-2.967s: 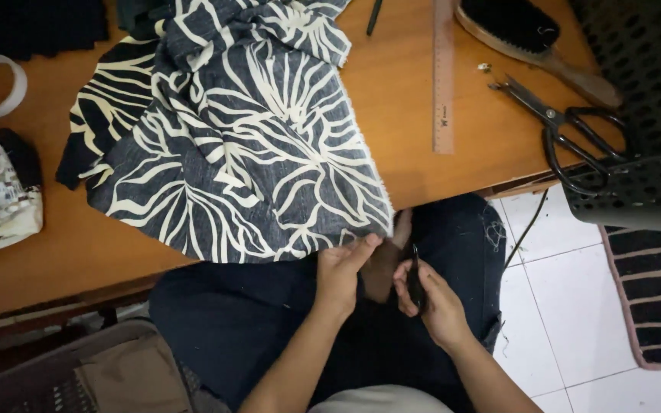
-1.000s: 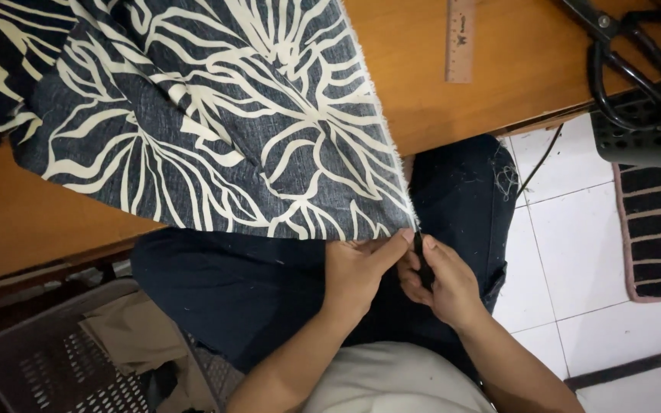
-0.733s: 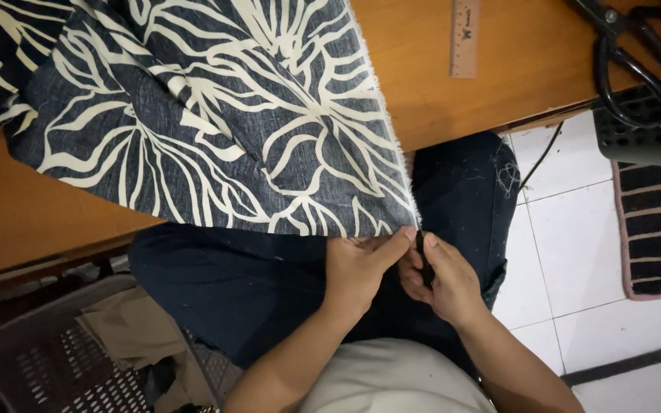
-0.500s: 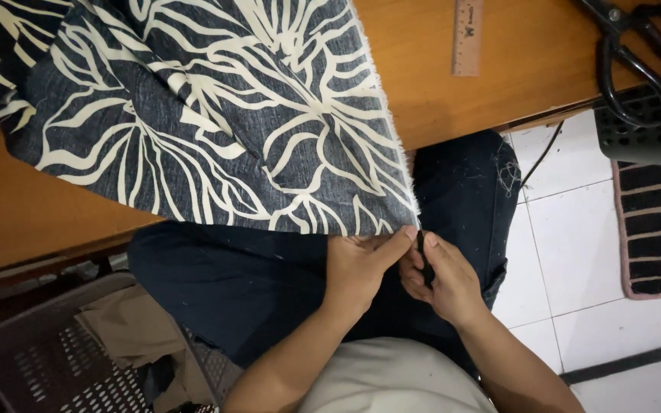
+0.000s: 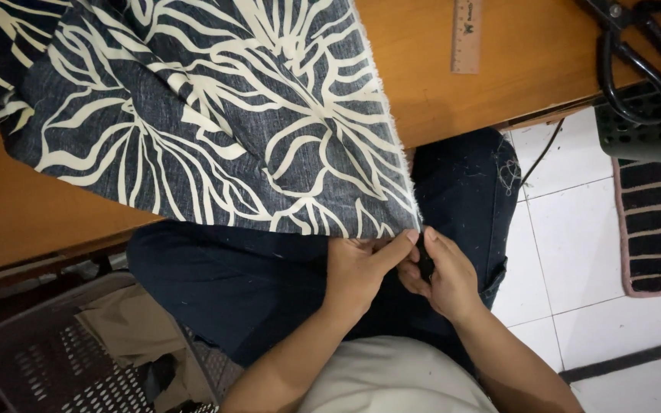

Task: The person uses a ruler and scissors to cut a piece of patterned fabric, then unfolds it to check the result.

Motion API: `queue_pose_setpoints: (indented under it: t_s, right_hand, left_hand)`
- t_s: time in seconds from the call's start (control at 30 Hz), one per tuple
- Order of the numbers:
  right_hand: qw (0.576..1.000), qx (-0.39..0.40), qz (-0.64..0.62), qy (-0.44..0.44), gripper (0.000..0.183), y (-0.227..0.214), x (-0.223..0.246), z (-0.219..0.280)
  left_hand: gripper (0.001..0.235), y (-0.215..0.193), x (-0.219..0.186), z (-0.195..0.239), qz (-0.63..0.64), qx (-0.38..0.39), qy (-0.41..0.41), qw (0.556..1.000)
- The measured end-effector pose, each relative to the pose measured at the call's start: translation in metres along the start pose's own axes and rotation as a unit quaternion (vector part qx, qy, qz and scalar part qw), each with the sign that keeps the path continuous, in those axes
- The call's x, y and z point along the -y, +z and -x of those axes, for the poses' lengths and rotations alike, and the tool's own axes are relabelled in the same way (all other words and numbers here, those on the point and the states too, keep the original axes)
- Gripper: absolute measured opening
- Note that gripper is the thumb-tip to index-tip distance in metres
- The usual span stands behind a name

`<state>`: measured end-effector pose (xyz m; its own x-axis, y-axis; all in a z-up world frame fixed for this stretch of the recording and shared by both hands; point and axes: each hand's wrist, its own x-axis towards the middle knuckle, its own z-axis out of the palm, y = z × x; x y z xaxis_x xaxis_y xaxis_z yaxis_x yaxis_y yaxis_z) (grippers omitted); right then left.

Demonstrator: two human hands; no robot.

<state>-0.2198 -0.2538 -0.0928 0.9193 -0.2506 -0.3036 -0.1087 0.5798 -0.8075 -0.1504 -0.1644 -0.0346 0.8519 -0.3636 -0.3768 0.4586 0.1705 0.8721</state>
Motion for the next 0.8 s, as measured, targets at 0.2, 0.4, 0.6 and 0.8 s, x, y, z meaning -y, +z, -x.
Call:
queue_pose_setpoints:
  t_s: [0.2, 0.4, 0.6, 0.8]
  right_hand:
    - [1.0, -0.017, 0.021, -0.004, 0.042, -0.001, -0.001, 0.0]
    - [0.999, -0.005, 0.03, -0.012, 0.043, -0.003, -0.002, -0.001]
    - [0.999, -0.001, 0.03, -0.023, 0.044, -0.003, -0.003, -0.001]
    - [0.999, -0.008, 0.037, -0.036, 0.042, 0.0, -0.002, -0.001]
  left_hand:
    - [0.016, 0.003, -0.007, 0.001, -0.035, -0.013, -0.023, 0.999]
    - [0.012, -0.005, 0.007, 0.001, -0.003, 0.014, -0.011, 1.0]
    - [0.023, -0.003, 0.004, 0.001, -0.02, 0.001, -0.009, 1.0]
    - [0.016, -0.003, 0.012, -0.001, 0.011, 0.006, -0.011, 1.0]
